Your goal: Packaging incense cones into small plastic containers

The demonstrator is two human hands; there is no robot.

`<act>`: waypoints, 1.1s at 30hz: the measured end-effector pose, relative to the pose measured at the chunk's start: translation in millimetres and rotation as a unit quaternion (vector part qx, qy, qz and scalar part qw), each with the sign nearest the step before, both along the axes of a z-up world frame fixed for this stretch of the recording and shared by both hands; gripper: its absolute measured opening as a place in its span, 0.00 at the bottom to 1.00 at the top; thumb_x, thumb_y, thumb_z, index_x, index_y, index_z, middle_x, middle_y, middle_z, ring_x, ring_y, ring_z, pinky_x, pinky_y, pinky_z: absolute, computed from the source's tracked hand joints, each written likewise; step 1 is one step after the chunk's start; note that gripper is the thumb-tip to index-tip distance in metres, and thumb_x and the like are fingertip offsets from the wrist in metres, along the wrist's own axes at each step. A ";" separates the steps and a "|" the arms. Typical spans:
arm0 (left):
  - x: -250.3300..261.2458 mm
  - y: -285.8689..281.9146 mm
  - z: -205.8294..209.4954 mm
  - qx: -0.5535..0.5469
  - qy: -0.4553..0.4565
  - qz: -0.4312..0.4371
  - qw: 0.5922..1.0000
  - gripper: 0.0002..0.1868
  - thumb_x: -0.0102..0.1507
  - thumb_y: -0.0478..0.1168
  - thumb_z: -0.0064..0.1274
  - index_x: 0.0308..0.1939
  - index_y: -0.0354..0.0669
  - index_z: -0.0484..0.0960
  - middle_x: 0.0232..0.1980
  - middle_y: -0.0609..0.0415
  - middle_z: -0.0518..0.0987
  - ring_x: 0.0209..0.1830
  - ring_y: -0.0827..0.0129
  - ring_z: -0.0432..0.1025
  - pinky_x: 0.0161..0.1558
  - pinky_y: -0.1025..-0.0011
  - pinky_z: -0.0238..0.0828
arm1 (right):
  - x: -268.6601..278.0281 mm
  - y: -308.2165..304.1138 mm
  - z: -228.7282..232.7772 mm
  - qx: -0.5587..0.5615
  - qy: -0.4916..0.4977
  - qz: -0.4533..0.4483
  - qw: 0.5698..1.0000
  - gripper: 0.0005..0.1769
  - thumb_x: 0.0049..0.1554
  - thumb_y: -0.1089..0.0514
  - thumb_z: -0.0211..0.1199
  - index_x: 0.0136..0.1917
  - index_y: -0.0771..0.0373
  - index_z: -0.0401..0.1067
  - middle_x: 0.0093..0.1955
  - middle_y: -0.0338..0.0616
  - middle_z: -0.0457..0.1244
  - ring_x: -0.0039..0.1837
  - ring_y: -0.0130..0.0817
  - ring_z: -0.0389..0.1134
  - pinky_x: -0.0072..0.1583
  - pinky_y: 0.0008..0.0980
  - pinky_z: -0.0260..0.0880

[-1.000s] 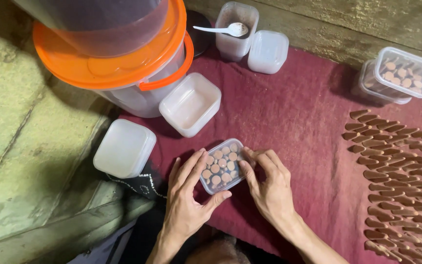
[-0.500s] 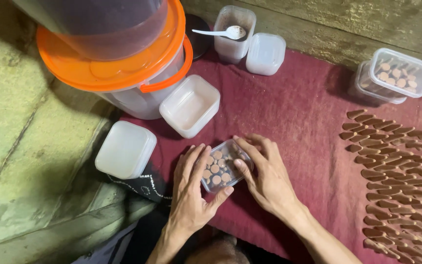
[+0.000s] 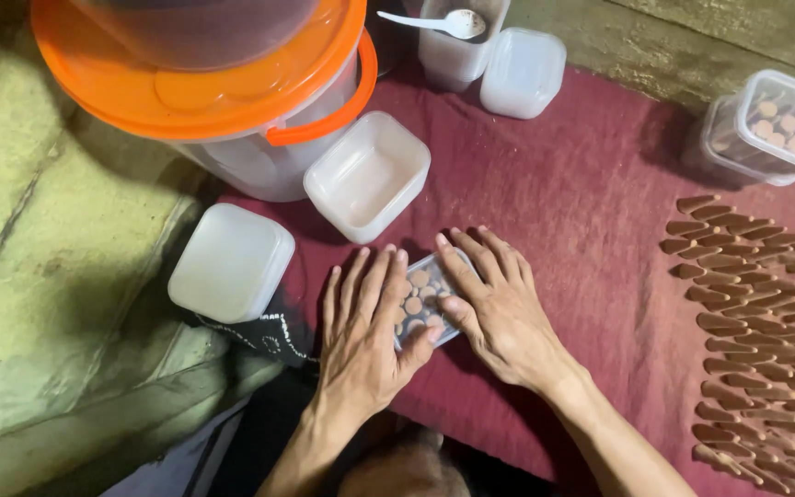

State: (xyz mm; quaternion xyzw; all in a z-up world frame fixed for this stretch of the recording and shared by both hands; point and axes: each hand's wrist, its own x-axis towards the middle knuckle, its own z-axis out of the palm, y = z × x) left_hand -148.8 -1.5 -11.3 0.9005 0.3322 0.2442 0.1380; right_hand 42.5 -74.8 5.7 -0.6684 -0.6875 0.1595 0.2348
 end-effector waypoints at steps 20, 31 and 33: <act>25.0 -21.4 3.1 -0.246 -0.168 -0.015 0.954 0.57 0.48 0.45 0.77 0.75 0.39 0.60 0.72 0.40 0.72 0.71 0.52 0.70 0.67 0.59 0.70 | 14.4 -55.6 43.4 -0.059 0.261 -0.210 0.940 0.27 0.63 0.40 0.51 0.63 0.60 0.73 0.48 0.39 0.67 0.49 0.31 0.70 0.53 0.33 0.70; 173.7 -17.0 27.5 -0.434 -0.238 -0.233 0.837 0.48 0.48 0.39 0.76 0.65 0.43 0.62 0.62 0.47 0.79 0.59 0.66 0.78 0.58 0.72 0.77 | 105.6 -124.7 70.4 0.024 0.178 -0.314 0.932 0.38 0.51 0.40 0.70 0.70 0.58 0.67 0.67 0.43 0.67 0.67 0.36 0.71 0.68 0.38 0.67; 199.9 -15.2 37.2 -0.370 -0.211 -0.248 0.870 0.48 0.46 0.43 0.78 0.64 0.45 0.65 0.60 0.50 0.80 0.57 0.66 0.78 0.57 0.69 0.75 | 123.7 -131.2 75.3 0.001 0.164 -0.356 0.920 0.43 0.49 0.38 0.71 0.72 0.56 0.65 0.69 0.41 0.67 0.67 0.36 0.70 0.68 0.41 0.68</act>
